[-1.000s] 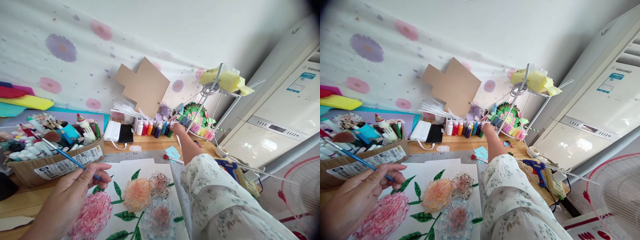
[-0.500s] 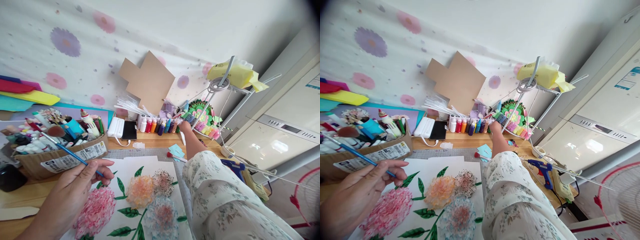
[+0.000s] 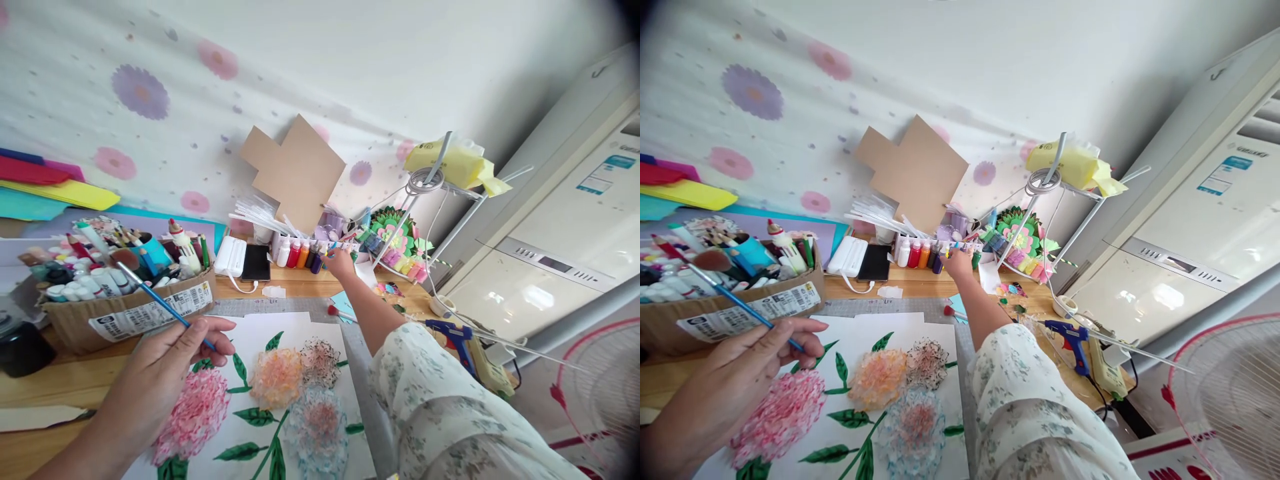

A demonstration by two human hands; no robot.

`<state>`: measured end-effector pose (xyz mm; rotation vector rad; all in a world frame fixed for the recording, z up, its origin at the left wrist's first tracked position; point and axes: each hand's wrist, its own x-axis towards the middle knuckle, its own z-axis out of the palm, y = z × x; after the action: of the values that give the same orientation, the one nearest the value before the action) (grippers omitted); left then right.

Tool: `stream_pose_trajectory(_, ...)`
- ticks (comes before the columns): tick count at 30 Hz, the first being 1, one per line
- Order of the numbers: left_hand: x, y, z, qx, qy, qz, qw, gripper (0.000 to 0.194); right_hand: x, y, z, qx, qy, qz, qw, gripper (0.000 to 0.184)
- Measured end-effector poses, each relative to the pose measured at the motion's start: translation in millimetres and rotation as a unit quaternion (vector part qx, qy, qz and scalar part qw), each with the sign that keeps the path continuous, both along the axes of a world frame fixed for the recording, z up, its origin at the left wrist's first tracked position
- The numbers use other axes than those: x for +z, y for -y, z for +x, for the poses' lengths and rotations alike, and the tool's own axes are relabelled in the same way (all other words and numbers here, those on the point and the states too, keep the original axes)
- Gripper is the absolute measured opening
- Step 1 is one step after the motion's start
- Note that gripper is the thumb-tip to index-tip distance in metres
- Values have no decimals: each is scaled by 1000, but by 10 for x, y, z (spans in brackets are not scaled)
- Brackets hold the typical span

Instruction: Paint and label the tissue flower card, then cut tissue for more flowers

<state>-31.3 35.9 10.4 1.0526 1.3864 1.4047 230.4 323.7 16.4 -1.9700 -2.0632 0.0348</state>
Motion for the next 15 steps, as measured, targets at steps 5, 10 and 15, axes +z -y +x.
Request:
stream_pose_trajectory(5,4,-2,-13,9,1,-5,1000,46,-62,-17,-298,-14,-14,-41,999,31)
stream_pose_trajectory(10,-32,-13,-19,1,-3,3,1000,44,-39,-19,-37,-43,-20,-48,998,30)
stream_pose_trajectory(15,5,19,48,21,-32,0,999,46,31,-54,578,-107,-12,-50,993,32)
